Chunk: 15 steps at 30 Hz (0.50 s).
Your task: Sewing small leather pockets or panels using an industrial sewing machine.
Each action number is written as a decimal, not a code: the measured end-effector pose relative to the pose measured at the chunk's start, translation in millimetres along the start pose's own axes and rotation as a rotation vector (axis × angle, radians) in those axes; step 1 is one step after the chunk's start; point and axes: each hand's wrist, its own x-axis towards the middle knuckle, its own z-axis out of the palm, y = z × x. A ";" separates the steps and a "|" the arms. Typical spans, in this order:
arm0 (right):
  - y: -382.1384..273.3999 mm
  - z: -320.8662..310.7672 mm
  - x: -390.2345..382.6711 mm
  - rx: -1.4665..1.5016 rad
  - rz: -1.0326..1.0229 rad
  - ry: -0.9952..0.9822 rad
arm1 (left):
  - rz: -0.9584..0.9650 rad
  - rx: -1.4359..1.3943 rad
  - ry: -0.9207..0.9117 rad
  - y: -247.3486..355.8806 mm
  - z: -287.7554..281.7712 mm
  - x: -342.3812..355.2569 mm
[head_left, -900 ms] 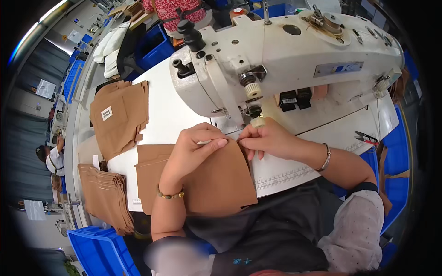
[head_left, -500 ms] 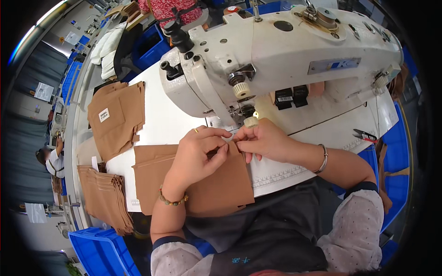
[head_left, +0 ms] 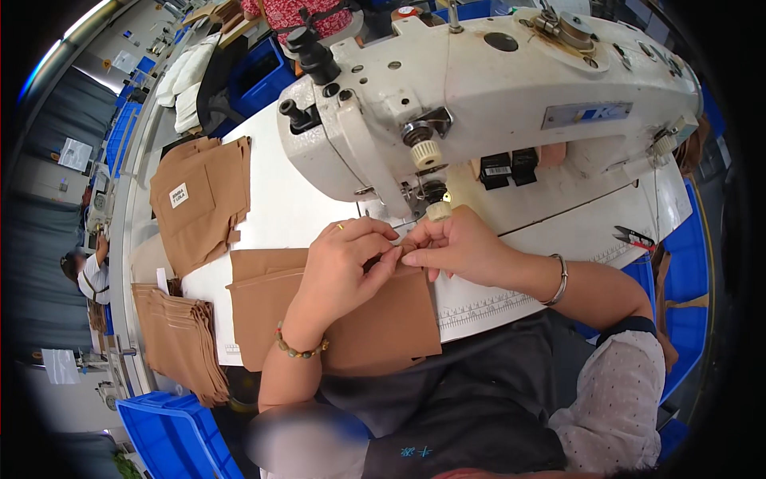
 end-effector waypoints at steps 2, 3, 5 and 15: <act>-0.4 -0.5 0.2 -0.026 0.022 0.014 | -0.081 -0.026 -0.010 1.4 0.3 -0.6; 0.2 -0.4 0.5 -0.027 0.022 0.014 | -0.082 -0.025 -0.009 1.7 -0.2 -0.5; 2.5 0.2 1.1 -0.066 0.025 0.027 | -0.042 0.023 0.019 2.3 -1.3 -0.3; 1.3 3.8 -2.0 -0.105 -0.010 -0.041 | -0.357 -0.534 -0.296 -21.8 -8.3 -8.3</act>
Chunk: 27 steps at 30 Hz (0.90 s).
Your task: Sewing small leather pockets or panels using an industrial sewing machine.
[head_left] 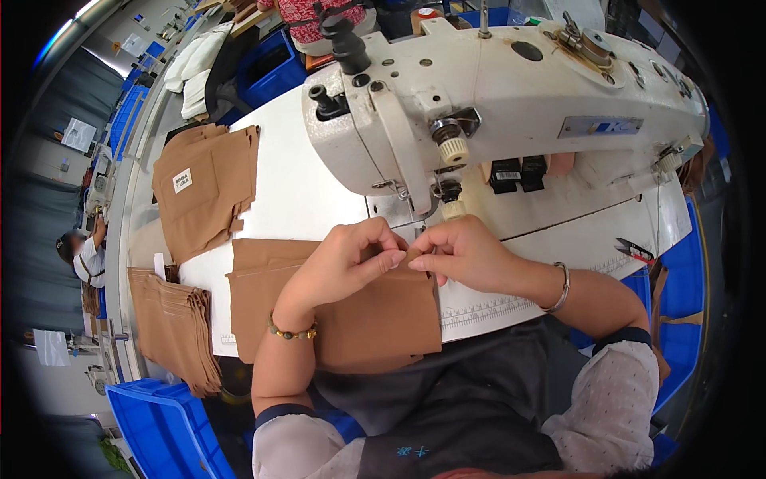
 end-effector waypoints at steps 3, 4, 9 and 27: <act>-4.4 1.5 -2.1 -0.116 -0.009 -0.002 | -0.103 -0.085 -0.059 -0.4 0.4 -3.0; -5.1 1.2 -3.0 -0.191 -0.050 0.020 | -0.113 -0.111 -0.057 1.8 1.4 -3.6; -5.6 -0.5 -2.6 -0.284 -0.134 0.075 | -0.151 -0.141 -0.006 13.0 6.0 -3.9; 1.7 -2.0 2.1 -0.063 -0.031 -0.011 | 0.065 0.189 0.145 12.2 11.4 -3.9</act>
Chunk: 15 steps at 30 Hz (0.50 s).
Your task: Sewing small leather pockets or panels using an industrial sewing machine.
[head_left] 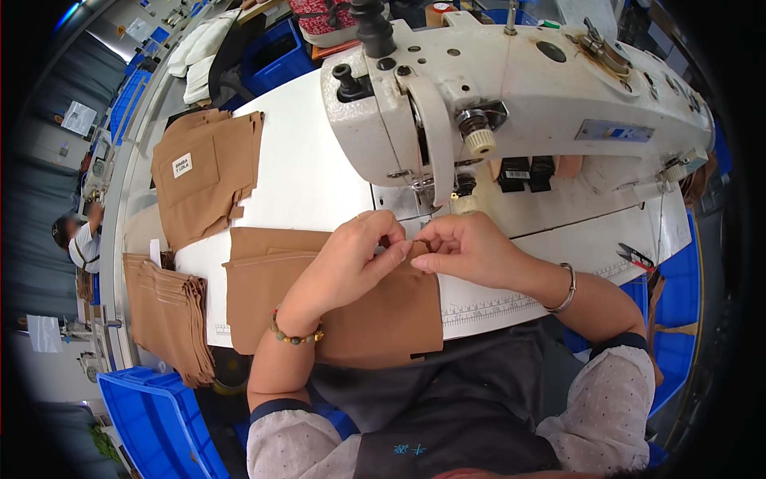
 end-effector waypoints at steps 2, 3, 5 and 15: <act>-1.2 0.0 -1.3 -0.061 -0.009 0.016 | 0.024 -0.009 -0.001 0.9 0.6 0.3; -0.8 0.6 -0.9 -0.061 -0.010 0.014 | 0.023 -0.009 0.000 1.0 0.5 0.0; 0.0 2.6 -0.1 0.090 0.028 0.013 | 0.022 0.000 0.000 1.3 0.4 -0.8; -5.5 2.4 -2.8 0.017 0.004 0.011 | -0.074 -0.075 -0.071 1.7 -3.3 0.6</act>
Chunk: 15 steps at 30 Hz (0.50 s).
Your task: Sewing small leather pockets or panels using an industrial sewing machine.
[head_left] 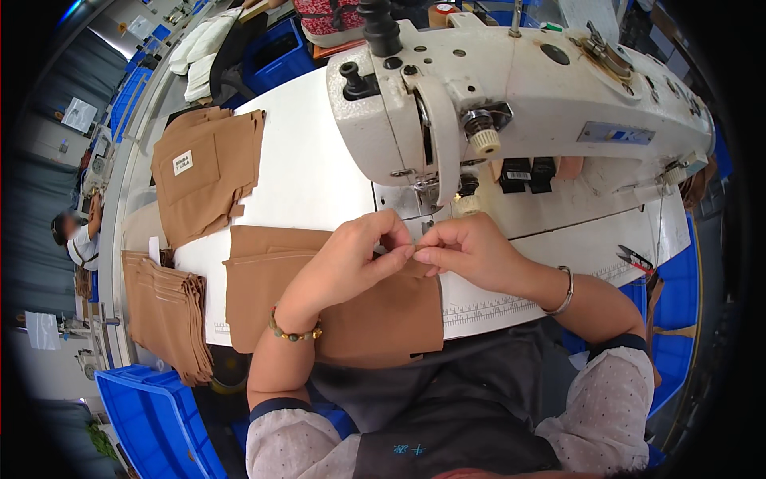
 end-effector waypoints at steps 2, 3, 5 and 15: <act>-0.7 0.5 -0.9 0.003 -0.020 -0.004 | 0.056 -0.144 0.010 -2.5 0.2 0.3; -0.7 0.6 -1.1 0.003 -0.019 -0.003 | 0.056 -0.145 0.009 -2.4 -0.9 0.9; -0.8 0.8 -1.3 -0.012 -0.025 0.003 | 0.059 -0.138 -0.042 -1.7 -4.1 1.2; 10.7 13.6 -11.6 0.088 -0.039 -0.015 | 0.191 0.145 0.089 8.0 -3.3 -1.3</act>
